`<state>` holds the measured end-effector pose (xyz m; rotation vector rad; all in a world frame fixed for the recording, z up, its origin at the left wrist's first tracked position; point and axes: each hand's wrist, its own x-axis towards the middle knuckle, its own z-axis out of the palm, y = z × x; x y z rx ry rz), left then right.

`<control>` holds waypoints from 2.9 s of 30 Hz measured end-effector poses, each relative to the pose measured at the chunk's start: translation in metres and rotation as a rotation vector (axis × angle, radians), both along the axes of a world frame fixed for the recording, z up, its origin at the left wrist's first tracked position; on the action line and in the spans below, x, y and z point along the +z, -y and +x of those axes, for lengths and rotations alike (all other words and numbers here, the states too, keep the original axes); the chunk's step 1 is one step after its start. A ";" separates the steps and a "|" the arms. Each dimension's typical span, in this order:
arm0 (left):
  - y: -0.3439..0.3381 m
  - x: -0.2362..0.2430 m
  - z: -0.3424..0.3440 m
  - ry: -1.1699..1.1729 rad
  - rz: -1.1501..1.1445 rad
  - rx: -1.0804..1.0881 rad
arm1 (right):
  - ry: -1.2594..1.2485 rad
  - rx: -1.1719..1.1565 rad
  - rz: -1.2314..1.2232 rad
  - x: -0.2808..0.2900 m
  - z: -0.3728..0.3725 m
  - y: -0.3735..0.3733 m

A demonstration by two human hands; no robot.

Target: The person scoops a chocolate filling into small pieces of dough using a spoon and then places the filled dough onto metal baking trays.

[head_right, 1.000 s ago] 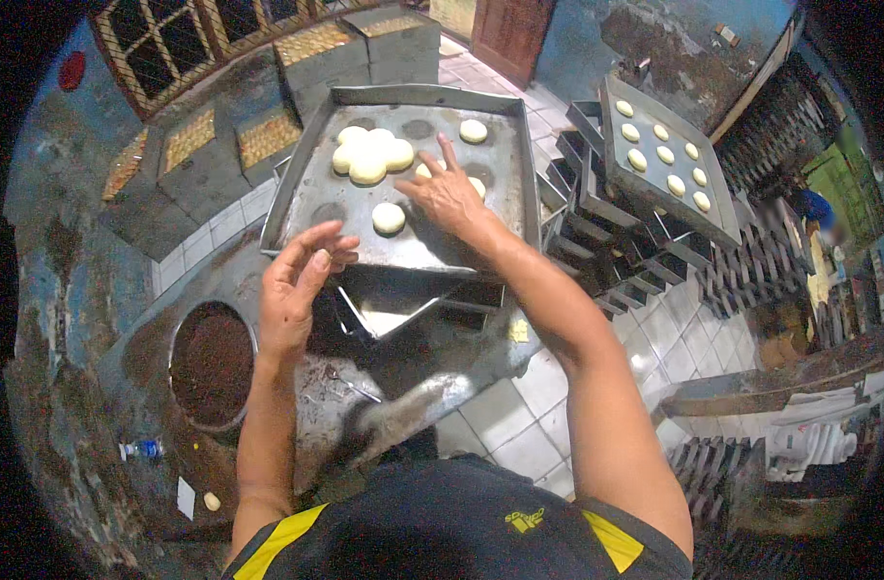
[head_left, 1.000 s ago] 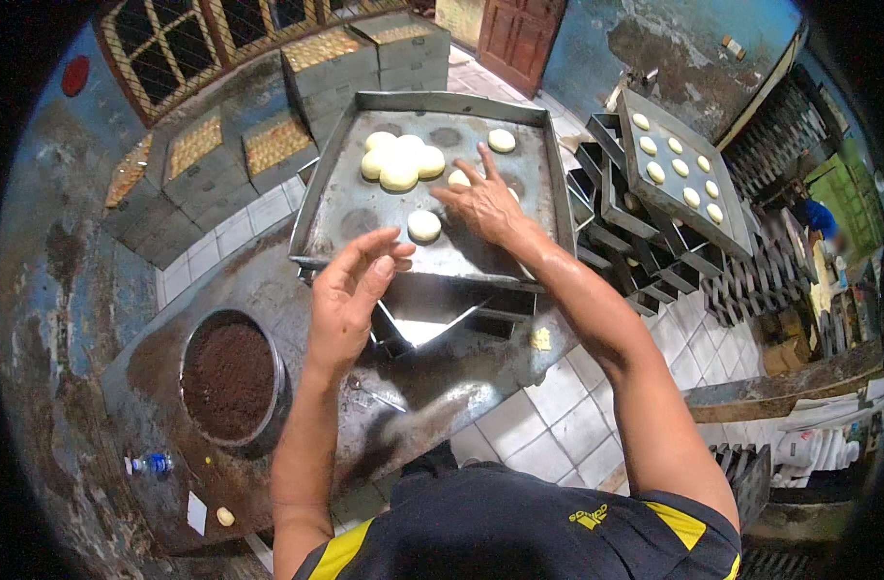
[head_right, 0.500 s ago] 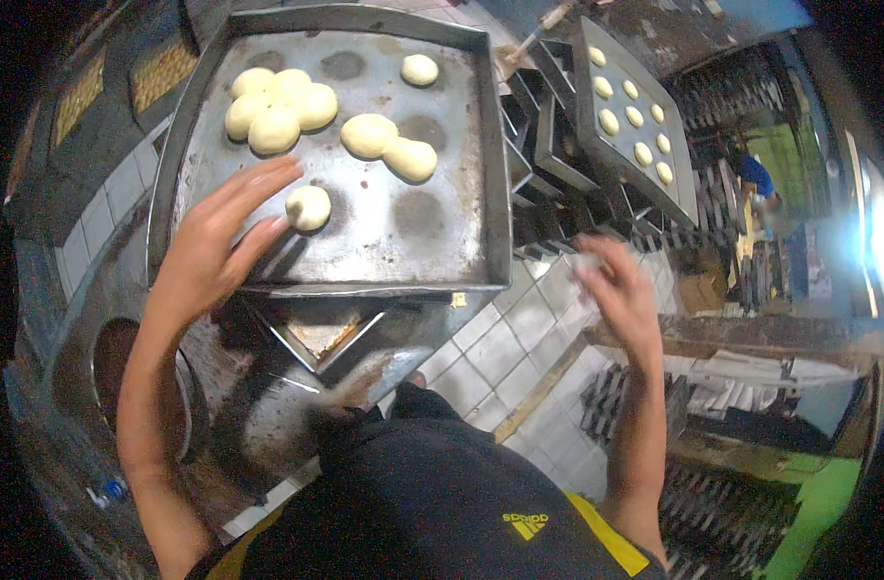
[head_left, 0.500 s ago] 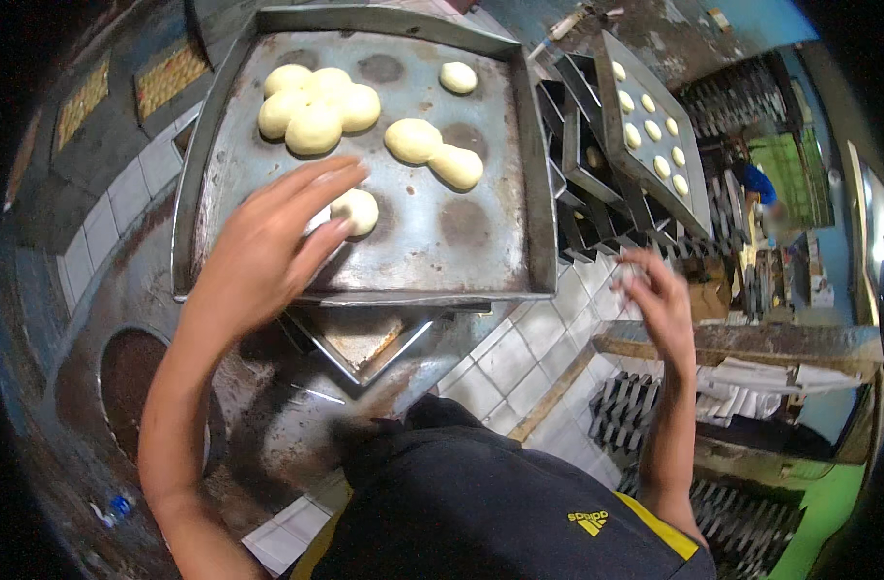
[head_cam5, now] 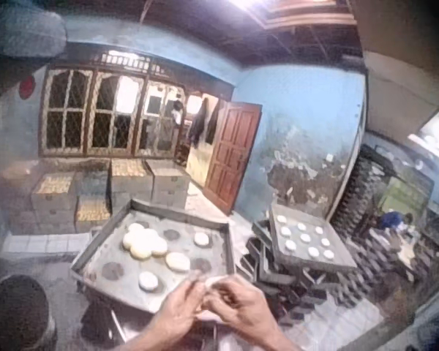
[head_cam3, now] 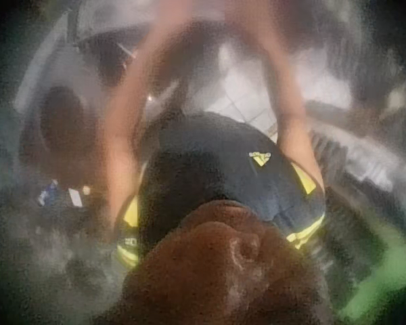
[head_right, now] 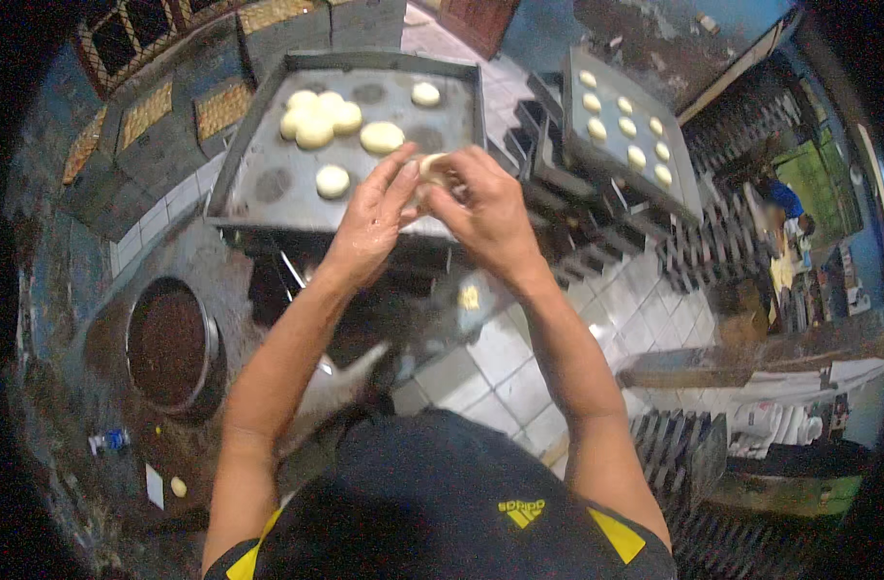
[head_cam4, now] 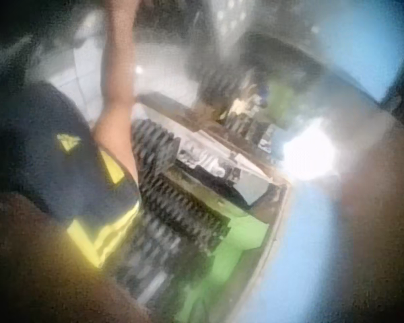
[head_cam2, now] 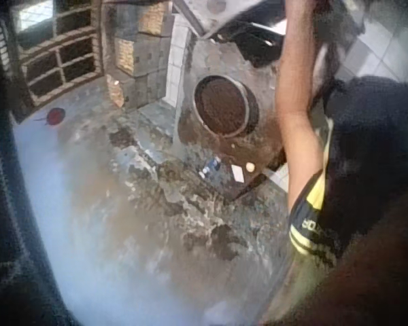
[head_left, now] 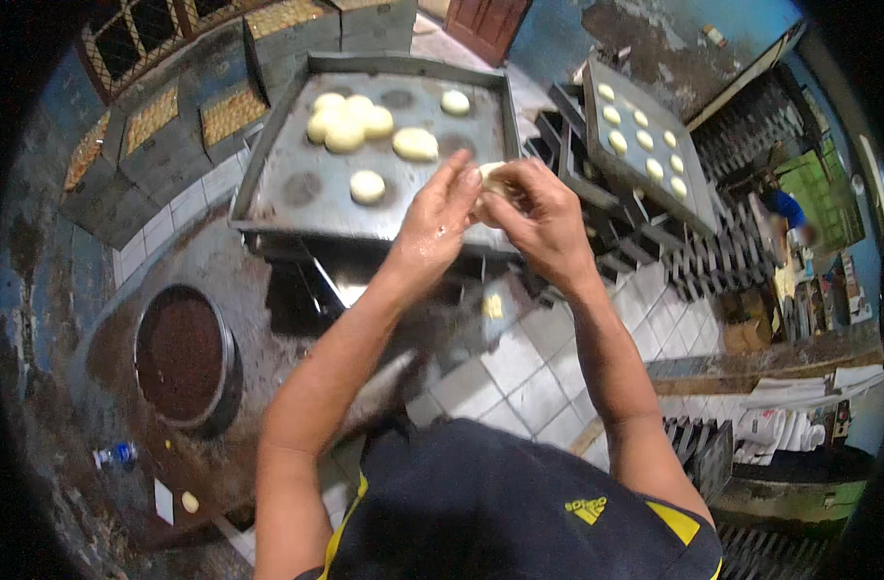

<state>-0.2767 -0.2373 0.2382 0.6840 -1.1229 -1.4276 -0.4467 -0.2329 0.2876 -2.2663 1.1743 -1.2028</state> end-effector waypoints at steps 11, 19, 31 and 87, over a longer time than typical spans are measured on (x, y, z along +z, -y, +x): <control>-0.173 -0.094 -0.081 0.005 0.381 0.269 | 0.406 -0.106 0.417 -0.137 -0.051 -0.173; -0.225 -0.121 -0.058 0.306 0.284 0.600 | 0.745 0.162 0.834 -0.173 -0.011 -0.237; -0.386 -0.228 0.088 0.712 0.727 0.557 | -0.076 0.518 0.415 -0.203 0.123 -0.283; -0.250 -0.220 0.441 0.499 0.365 0.985 | -0.526 0.376 0.143 -0.228 0.398 -0.187</control>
